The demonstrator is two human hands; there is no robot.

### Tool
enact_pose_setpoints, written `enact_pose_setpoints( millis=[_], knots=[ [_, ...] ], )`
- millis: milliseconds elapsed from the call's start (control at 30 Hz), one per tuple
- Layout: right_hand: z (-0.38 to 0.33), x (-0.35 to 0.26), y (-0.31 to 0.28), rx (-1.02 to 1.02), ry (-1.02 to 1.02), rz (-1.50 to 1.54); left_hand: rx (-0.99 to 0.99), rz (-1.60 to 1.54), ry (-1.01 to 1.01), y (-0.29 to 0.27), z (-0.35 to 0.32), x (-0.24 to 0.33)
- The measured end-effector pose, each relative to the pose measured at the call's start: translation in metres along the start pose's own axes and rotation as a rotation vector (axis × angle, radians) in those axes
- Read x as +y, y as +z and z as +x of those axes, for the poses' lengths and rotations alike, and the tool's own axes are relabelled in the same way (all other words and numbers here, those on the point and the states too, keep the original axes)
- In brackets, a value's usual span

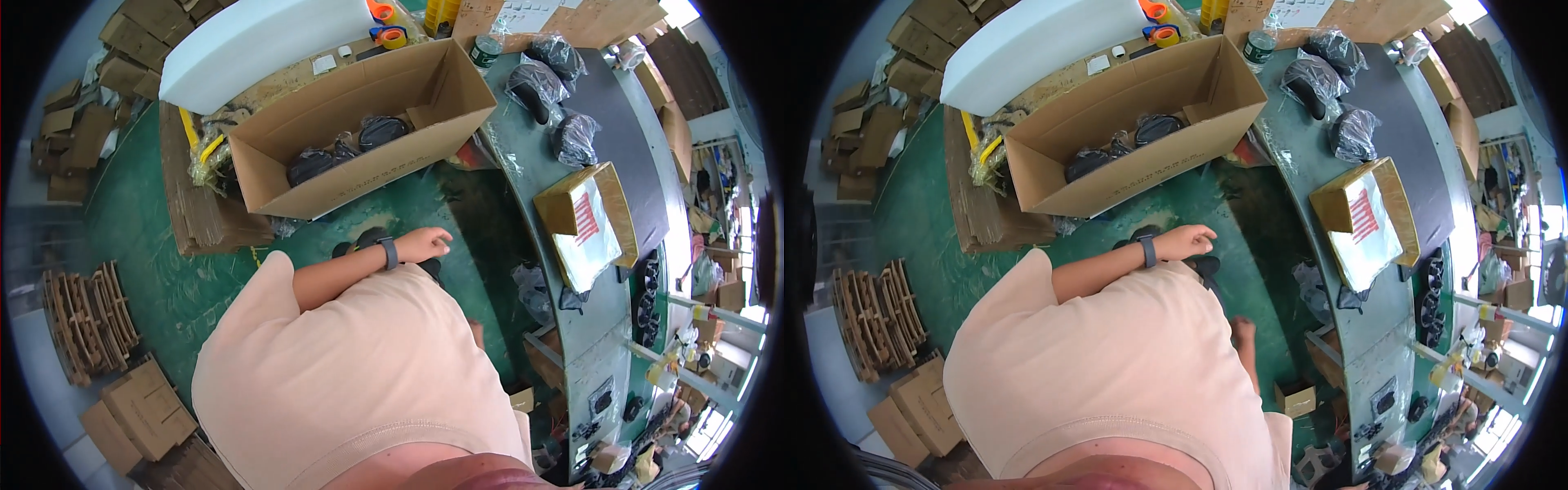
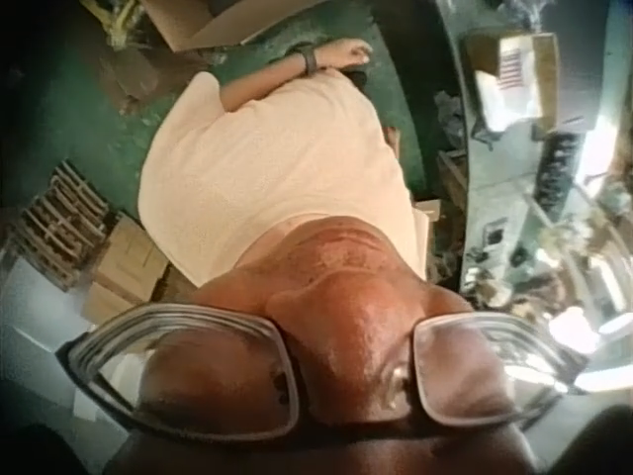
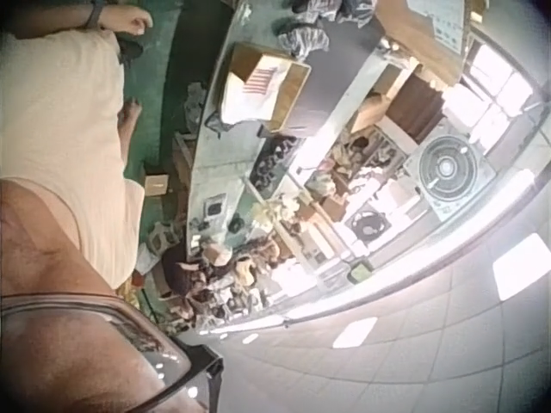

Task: Packing bicycle seats into plastic bags and then into a large shipping box, followed by labeling the box with a marker.

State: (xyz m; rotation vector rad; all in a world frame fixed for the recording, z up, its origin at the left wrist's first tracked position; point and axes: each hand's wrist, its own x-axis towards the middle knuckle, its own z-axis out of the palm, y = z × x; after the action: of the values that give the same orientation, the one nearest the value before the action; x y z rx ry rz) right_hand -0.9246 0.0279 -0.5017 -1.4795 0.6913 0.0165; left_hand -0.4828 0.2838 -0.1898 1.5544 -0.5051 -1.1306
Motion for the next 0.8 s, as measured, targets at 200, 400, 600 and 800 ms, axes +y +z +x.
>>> enact_pose_setpoints(
  millis=[200, 400, 600, 800],
  knots=[
    [0.086, -0.183, -0.124, 0.620, 0.357, 0.374, 0.047, 0.302, 0.113, 0.027, 0.061, 0.052],
    [0.102, -0.153, -0.132, 0.426, 0.389, 0.253, 0.151, 0.315, 0.161, 0.010, 0.095, 0.066],
    [0.139, -0.208, -0.032, 0.098, 0.288, -0.333, 0.335, 0.383, 0.249, -0.077, 0.110, 0.098],
    [0.210, -0.268, 0.081, 0.003, 0.319, -0.412, 0.536, 0.314, 0.240, -0.232, 0.106, 0.119]
  ],
)
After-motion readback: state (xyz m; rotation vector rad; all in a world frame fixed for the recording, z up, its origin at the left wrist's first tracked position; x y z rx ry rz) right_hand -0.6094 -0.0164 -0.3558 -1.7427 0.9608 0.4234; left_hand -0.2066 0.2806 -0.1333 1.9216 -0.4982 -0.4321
